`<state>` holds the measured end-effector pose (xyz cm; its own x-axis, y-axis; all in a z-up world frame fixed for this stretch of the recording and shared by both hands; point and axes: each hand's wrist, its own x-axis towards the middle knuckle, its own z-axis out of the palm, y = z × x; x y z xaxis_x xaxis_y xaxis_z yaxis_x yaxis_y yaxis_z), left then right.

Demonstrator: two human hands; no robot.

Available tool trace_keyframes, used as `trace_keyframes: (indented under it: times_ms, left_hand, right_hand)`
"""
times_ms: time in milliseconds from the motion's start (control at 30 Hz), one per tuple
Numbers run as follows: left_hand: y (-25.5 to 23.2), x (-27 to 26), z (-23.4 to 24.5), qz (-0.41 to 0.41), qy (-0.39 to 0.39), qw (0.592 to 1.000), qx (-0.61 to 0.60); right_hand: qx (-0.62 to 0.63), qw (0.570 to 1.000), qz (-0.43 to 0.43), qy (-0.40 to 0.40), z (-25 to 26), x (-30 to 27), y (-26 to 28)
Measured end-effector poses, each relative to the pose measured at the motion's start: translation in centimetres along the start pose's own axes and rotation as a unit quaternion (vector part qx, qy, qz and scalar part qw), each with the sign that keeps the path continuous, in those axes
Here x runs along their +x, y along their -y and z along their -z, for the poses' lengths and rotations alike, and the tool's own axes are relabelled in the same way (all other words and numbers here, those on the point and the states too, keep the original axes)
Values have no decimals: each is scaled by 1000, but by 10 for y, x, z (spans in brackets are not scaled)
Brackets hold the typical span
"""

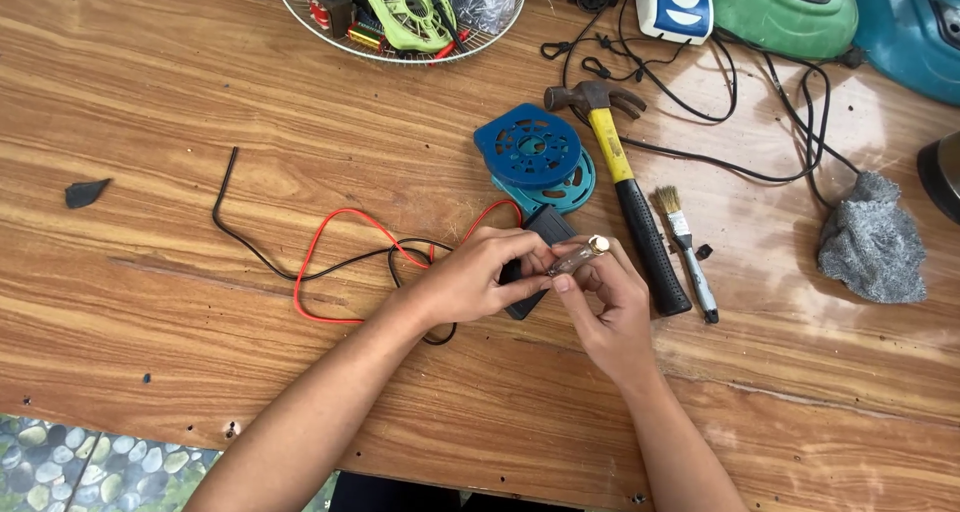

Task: The person handles a black digital multimeter, turning it over and manipulating its dial and casing. They then use a screwdriver to unscrew and remove a screw from the back of the multimeter's battery compartment.

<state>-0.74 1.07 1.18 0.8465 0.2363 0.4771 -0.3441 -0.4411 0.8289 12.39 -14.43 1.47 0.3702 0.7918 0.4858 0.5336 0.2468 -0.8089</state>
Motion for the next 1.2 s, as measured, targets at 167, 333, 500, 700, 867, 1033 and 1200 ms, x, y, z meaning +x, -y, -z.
trace_keyframes:
  times_ms: [167, 333, 500, 700, 867, 1033, 1200]
  left_hand:
    - [2, 1, 0, -35, 19, 998, 40]
    - [15, -3, -6, 11, -8, 1000, 8]
    - [8, -1, -2, 23, 2, 1000, -12]
    - [25, -3, -10, -39, -39, 998, 43]
    - [28, -5, -8, -43, -32, 997, 51]
    - [25, -4, -12, -43, -38, 997, 50]
    - [16, -4, -12, -53, -35, 996, 58]
  right_hand:
    - [-12, 1000, 24, -1, -4, 2, 9]
    - [-5, 1000, 26, -8, -3, -1, -1]
    - [6, 1000, 10, 13, -2, 1, -3]
    - [10, 1000, 12, 18, 0, 1, 0]
    - [4, 999, -13, 47, -2, -1, -5]
    - [-50, 998, 24, -1, 1, 1, -8]
    - [-63, 998, 13, -22, 4, 1, -13]
